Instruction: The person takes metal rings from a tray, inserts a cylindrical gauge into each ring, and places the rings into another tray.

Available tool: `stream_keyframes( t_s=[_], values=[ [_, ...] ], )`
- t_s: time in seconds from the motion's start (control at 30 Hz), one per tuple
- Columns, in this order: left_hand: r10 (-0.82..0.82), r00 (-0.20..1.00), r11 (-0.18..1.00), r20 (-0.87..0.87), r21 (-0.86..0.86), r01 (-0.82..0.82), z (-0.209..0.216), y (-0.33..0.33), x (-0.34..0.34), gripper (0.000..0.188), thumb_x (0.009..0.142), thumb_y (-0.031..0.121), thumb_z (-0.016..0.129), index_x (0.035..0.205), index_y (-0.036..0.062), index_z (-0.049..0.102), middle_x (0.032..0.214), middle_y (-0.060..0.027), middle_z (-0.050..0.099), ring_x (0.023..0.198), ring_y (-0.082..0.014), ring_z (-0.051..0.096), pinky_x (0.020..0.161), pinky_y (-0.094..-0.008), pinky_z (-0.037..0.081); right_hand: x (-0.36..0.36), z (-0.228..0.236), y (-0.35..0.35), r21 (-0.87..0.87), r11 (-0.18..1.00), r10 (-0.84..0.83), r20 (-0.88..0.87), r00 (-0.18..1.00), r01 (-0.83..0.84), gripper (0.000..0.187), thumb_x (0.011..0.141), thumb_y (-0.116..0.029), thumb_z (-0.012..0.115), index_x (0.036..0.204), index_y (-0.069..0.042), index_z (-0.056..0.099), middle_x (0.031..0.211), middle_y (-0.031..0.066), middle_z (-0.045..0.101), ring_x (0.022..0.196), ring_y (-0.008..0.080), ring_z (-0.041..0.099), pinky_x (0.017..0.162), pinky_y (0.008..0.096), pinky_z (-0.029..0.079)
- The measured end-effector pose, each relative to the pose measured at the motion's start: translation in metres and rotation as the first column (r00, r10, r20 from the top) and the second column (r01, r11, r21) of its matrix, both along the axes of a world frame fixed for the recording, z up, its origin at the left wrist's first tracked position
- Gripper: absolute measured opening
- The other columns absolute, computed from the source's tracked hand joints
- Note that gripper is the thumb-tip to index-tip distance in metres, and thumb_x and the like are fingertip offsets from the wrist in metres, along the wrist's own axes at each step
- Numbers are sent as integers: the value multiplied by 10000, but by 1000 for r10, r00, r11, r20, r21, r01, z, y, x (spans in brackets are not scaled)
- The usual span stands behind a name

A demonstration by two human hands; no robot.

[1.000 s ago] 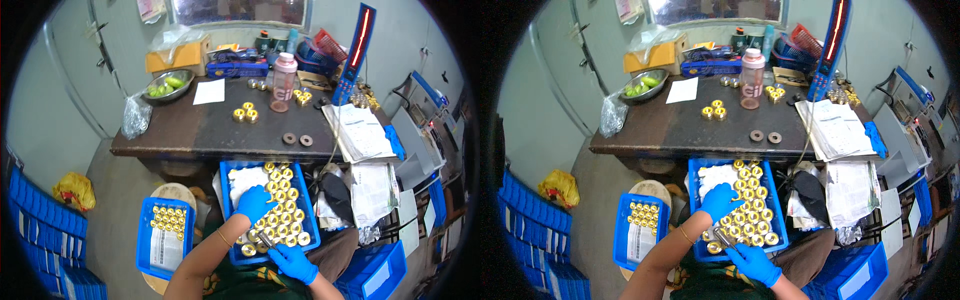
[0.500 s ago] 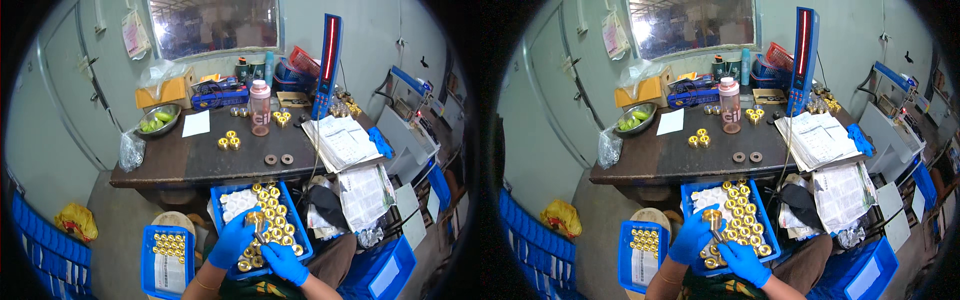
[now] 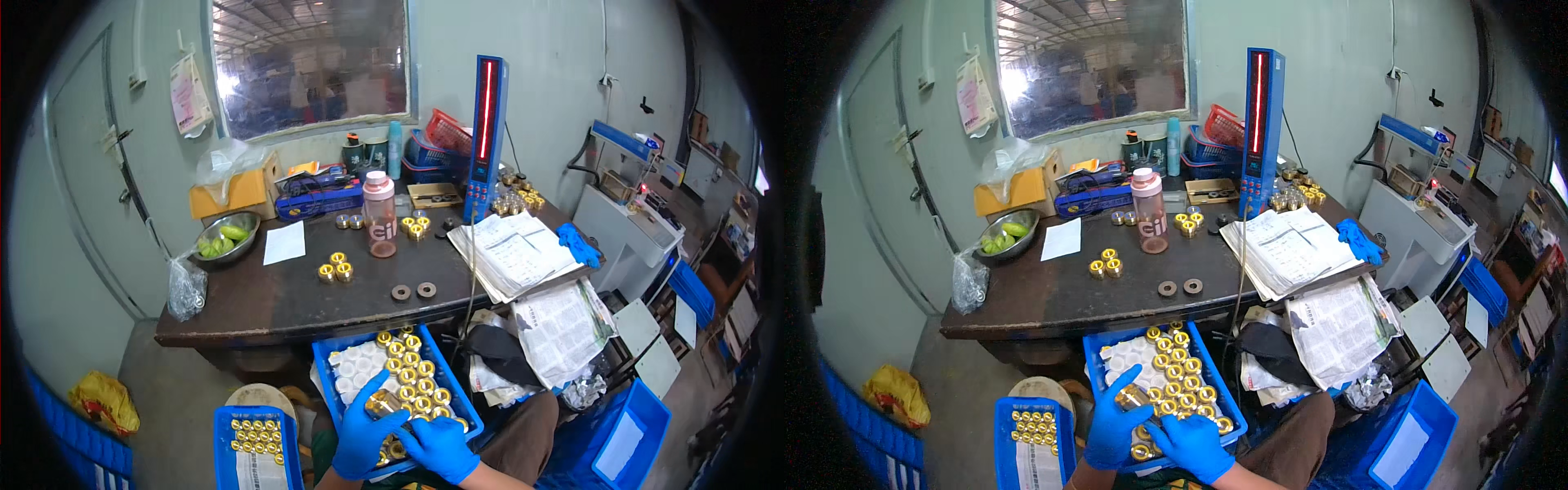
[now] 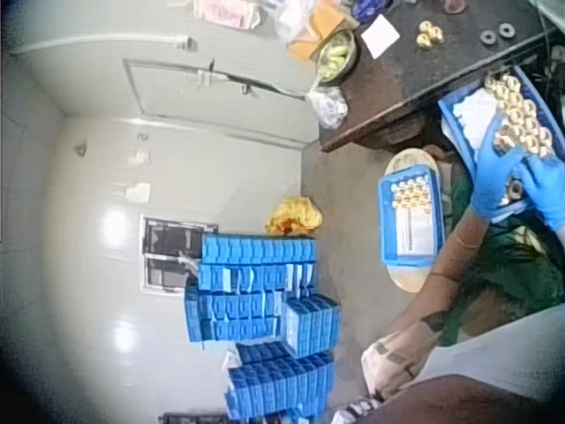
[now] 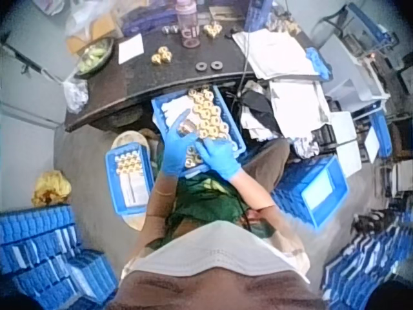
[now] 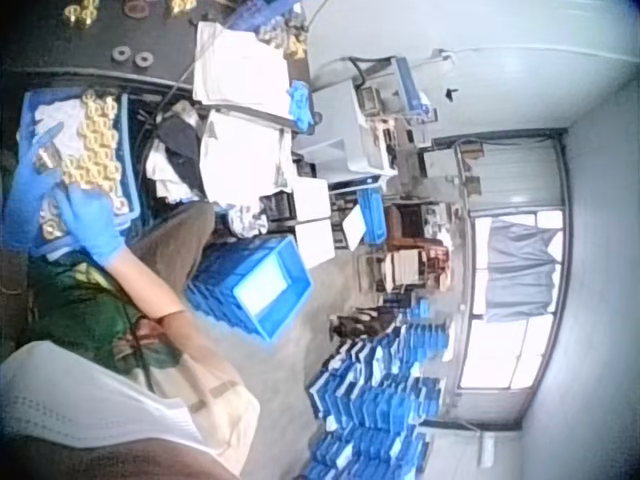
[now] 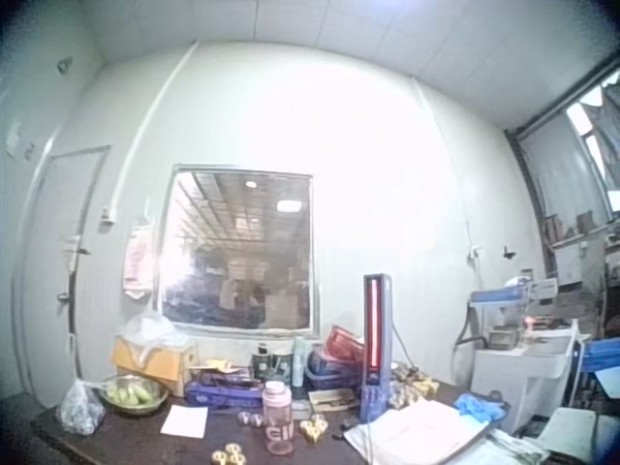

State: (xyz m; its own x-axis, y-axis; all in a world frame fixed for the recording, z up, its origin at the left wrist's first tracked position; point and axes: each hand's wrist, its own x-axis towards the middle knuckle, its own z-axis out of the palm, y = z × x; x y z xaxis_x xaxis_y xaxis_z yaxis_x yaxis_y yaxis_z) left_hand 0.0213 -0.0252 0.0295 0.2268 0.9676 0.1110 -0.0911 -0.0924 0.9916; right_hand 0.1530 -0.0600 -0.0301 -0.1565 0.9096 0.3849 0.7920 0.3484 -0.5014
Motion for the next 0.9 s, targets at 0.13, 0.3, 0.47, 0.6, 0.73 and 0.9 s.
stream_keyframes(
  t_s=[0.13, 0.3, 0.47, 0.6, 0.73, 0.9],
  values=[
    [-6, 1000, 992, 1, -129, 6, -4, -4, -4, 488, 703, -22, 603, 1156, -29, 422, 1051, -131, 511, 947, -171, 515, 804, -266, 447, -1, 0, 0, 90, 995, 71, -206, 976, -53, 242, 753, -307, 594, 738, -66, 579, 563, 129, 563, 475, 264, 562, 438, 354, 445],
    [12, 1000, 997, 5, -83, -12, -3, -14, -2, 395, 743, 16, 486, 1134, -22, 441, 1072, -135, 510, 959, -188, 509, 834, -274, 420, -14, 20, -11, 175, 984, 94, -379, 921, -29, 131, 744, -124, 587, 669, -28, 538, 533, 134, 498, 437, 280, 501, 419, 352, 388],
    [-34, 927, 997, -374, -80, 5, -61, -31, -1, 441, 830, 89, 422, 1243, -12, 302, 1203, -201, 402, 1070, -274, 423, 914, -316, 343, -19, 36, -17, 186, 978, 170, -439, 882, -96, 106, 723, -122, 608, 713, -24, 569, 556, 138, 529, 459, 286, 526, 440, 354, 416],
    [25, 968, 1000, -251, 24, -19, -53, -34, 13, 510, 817, 80, 429, 1282, -13, 241, 1265, -217, 334, 1147, -302, 366, 966, -322, 286, -16, 37, -16, 254, 967, 129, -475, 870, -5, 98, 719, -112, 599, 697, -20, 574, 594, 148, 531, 498, 280, 533, 451, 356, 415],
    [-10, 884, 1000, 467, 6, 8, -16, -40, 21, 581, 806, 88, 459, 1311, -4, 187, 1311, -201, 281, 1171, -287, 346, 982, -321, 268, -15, 31, -15, 263, 964, 153, -413, 898, -44, 117, 707, -117, 607, 667, -23, 550, 572, 146, 505, 470, 286, 504, 436, 358, 391],
    [224, 953, 931, -204, 336, -146, 14, -45, 20, 485, 822, 94, 429, 1265, -38, 284, 1224, -197, 387, 1036, -274, 444, 916, -358, 335, -19, 36, -13, 279, 960, 164, -500, 850, -21, 147, 711, -119, 609, 633, -27, 523, 540, 148, 478, 442, 287, 483, 421, 361, 371]
  ],
)
